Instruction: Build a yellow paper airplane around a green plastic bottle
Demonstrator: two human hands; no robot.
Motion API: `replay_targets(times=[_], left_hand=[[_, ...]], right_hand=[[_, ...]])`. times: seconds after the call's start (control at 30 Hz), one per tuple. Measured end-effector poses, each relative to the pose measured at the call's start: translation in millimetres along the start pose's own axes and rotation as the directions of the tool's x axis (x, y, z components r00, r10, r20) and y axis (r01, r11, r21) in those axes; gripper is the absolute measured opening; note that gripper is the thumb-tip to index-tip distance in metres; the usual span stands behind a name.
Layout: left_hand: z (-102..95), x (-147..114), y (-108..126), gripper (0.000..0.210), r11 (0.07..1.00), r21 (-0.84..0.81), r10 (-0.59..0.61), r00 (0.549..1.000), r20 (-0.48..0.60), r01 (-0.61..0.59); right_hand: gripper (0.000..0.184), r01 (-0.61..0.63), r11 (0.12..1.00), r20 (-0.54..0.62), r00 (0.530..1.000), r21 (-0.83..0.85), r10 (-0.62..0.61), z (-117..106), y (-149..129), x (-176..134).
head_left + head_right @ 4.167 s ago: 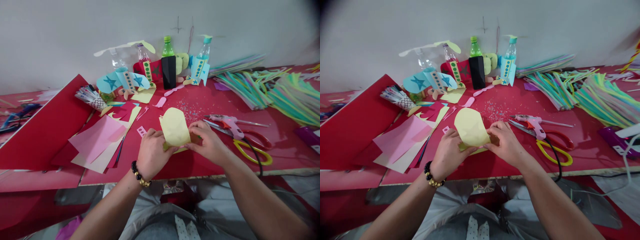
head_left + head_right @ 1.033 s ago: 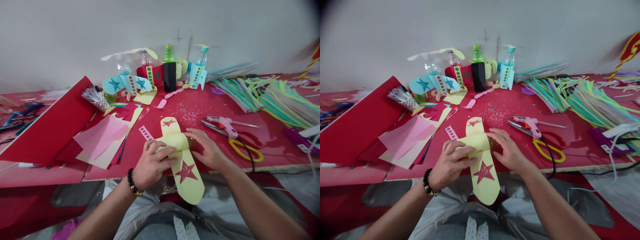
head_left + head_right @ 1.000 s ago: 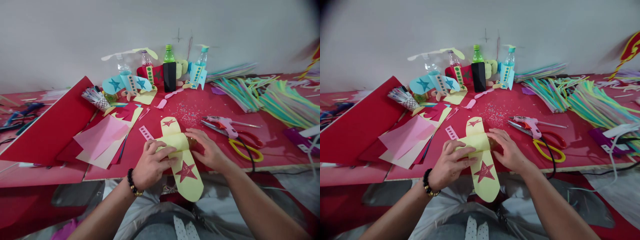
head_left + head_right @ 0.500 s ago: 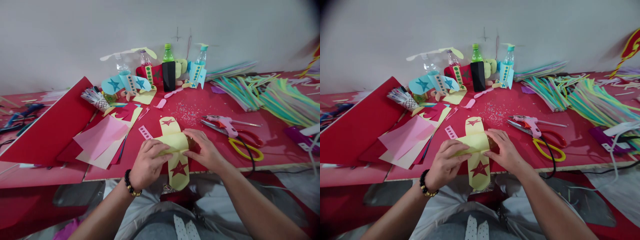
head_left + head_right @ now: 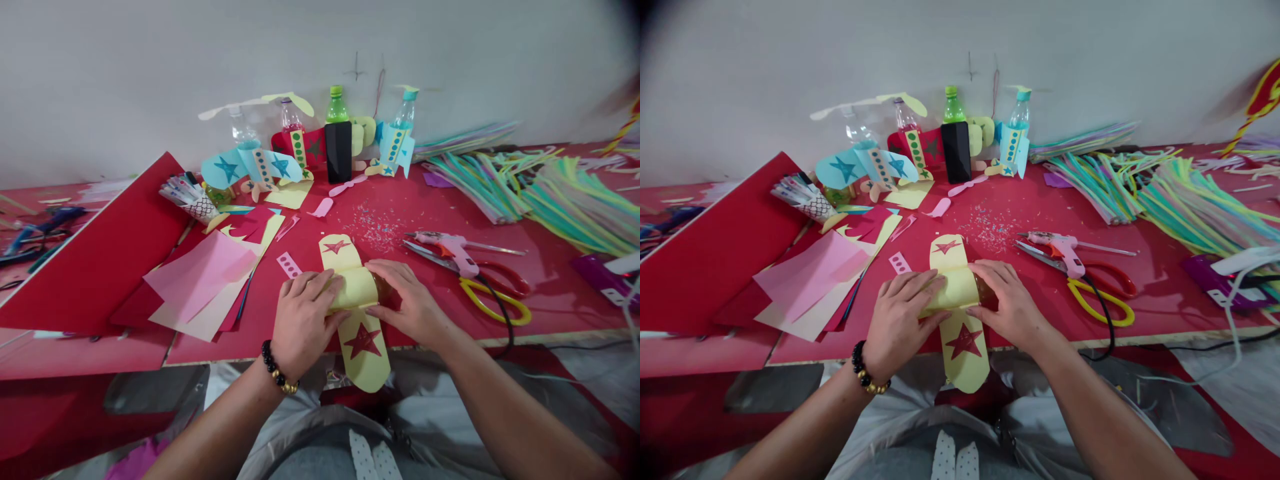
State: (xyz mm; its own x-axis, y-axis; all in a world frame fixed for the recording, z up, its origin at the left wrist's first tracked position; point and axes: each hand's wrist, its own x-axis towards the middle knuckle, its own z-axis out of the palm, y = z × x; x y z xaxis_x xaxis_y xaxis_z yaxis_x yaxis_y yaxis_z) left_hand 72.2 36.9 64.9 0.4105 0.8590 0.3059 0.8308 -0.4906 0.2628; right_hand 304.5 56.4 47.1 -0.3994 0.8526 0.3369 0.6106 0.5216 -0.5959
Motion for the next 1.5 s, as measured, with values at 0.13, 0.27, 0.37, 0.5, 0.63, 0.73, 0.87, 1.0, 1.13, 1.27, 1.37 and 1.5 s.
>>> replay_targets(times=[0.13,0.27,0.37,0.5,0.63,0.73,0.87,1.0,1.13,1.27,1.37,1.5], left_hand=[[-2.6,1,2,0.049,1.0,0.021,-0.01,0.999,0.039,0.009],[-8.1,9,2,0.057,0.999,0.042,0.013,0.996,0.093,-0.017],[-11.3,16,1,0.064,0.998,0.041,0.039,0.99,0.135,-0.045],[-11.8,18,1,0.066,0.998,0.039,0.036,0.986,0.16,-0.043],[-12.6,18,3,0.066,0.999,0.028,0.028,0.984,0.175,-0.033],[-15.9,22,3,0.064,0.999,0.015,0.027,0.978,0.205,-0.03],[-20.4,29,3,0.057,0.999,-0.005,0.036,0.97,0.241,-0.035],[-20.8,30,3,0.056,0.998,-0.05,0.051,0.966,0.253,-0.04],[-18.6,28,2,0.056,0.997,-0.067,0.059,0.968,0.242,-0.044],[-16.4,29,0,0.056,0.994,-0.089,0.088,0.966,0.241,-0.068],[-16.0,31,-2,0.055,0.991,-0.101,0.112,0.96,0.255,-0.089],[-16.8,31,-2,0.049,0.991,-0.099,0.116,0.957,0.267,-0.093]], right_hand=[[0.062,0.002,1.0,-0.011,1.0,-0.03,-0.002,2,1,0],[0.068,0.034,0.996,0.027,0.999,-0.078,-0.032,-2,2,3],[0.075,0.043,0.99,0.093,0.995,-0.132,-0.031,-6,4,8],[0.081,0.029,0.984,0.178,0.984,-0.177,0.003,-9,3,18],[0.074,0.019,0.98,0.234,0.972,-0.199,0.028,-13,-1,28],[0.072,0.037,0.976,0.27,0.962,-0.215,0.023,-16,-5,34],[0.072,0.084,0.97,0.325,0.946,-0.228,-0.005,-19,-7,40],[0.075,0.104,0.97,0.372,0.928,-0.221,-0.015,-19,-4,43],[0.075,0.135,0.968,0.386,0.921,-0.213,-0.044,-17,-1,44],[0.072,0.148,0.967,0.399,0.915,-0.207,-0.054,-17,0,45],[0.072,0.148,0.971,0.394,0.917,-0.189,-0.063,-17,0,46],[0.071,0.154,0.975,0.387,0.918,-0.161,-0.081,-17,1,46]])
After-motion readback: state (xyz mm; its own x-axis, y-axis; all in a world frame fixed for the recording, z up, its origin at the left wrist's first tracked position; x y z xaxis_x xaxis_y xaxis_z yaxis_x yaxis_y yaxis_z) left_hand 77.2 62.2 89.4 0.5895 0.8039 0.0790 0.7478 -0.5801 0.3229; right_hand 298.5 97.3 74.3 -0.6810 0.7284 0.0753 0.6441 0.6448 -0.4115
